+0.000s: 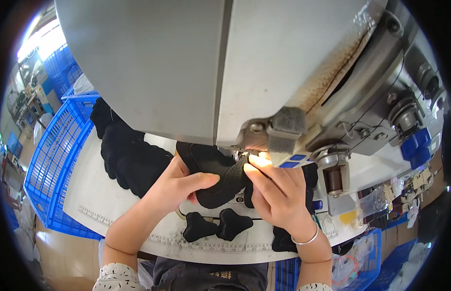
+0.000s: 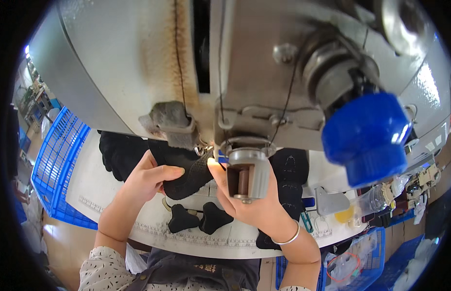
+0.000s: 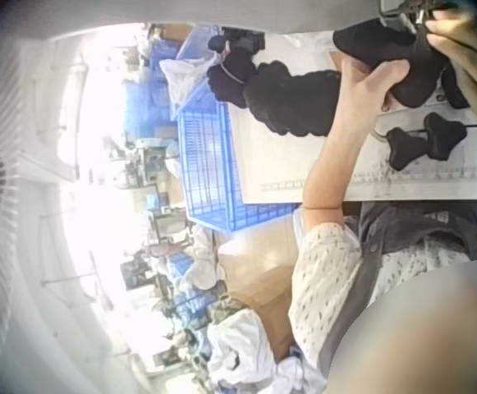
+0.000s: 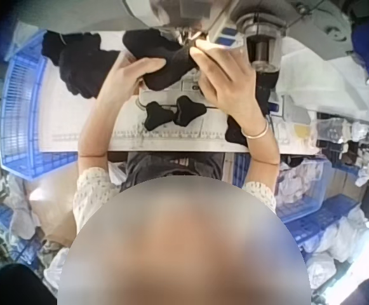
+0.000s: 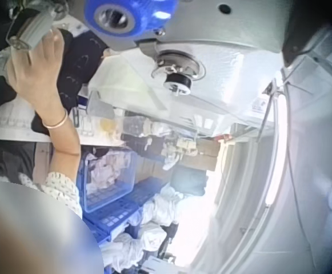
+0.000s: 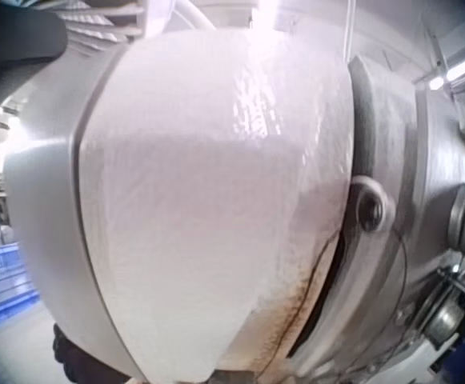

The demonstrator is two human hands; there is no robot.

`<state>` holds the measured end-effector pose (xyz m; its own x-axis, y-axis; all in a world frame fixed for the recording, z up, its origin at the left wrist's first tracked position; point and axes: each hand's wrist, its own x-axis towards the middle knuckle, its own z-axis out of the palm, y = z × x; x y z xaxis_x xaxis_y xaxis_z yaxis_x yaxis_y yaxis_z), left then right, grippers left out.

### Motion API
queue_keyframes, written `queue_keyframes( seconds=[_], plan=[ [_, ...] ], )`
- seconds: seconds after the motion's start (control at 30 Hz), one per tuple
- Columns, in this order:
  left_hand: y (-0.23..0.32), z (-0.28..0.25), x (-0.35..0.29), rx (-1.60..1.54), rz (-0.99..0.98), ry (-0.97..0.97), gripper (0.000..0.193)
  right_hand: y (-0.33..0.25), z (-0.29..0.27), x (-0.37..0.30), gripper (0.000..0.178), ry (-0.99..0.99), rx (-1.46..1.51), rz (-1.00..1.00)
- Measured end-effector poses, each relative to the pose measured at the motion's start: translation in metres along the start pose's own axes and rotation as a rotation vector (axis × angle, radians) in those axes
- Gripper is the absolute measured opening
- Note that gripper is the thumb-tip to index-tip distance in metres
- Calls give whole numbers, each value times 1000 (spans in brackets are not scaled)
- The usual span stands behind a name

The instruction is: Operate a heavy-duty sewing machine to stitch together components of a shoe upper.

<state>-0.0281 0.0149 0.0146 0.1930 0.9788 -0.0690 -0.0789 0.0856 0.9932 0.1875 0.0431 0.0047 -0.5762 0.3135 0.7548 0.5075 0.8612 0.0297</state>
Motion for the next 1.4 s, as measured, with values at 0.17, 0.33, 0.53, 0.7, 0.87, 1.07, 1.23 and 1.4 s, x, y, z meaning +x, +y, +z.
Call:
queue_keyframes(
  seconds=[0.17,0.33,0.53,0.7,0.87,1.07,1.23,1.4],
  plan=[
    [5,5,-2,-11,-15,50,22,-1,-1,0,33,0,0,15],
    [-2,10,0,-101,-46,23,26,1,-2,-2,31,19,-21,27],
    [-4,23,-9,-157,-53,45,14,-1,-3,3,29,66,73,-28],
    [-5,22,-7,-158,-72,28,11,-3,-3,0,27,30,28,16],
    [-9,24,-9,-150,-92,12,10,3,0,0,28,73,50,-6],
    [-11,32,-9,-125,-35,65,11,7,2,-1,29,67,43,20],
    [-12,27,-4,-126,31,7,11,11,4,-2,29,82,64,28],
    [-22,33,-8,-131,103,68,12,11,3,-1,29,85,182,85]
  ],
)
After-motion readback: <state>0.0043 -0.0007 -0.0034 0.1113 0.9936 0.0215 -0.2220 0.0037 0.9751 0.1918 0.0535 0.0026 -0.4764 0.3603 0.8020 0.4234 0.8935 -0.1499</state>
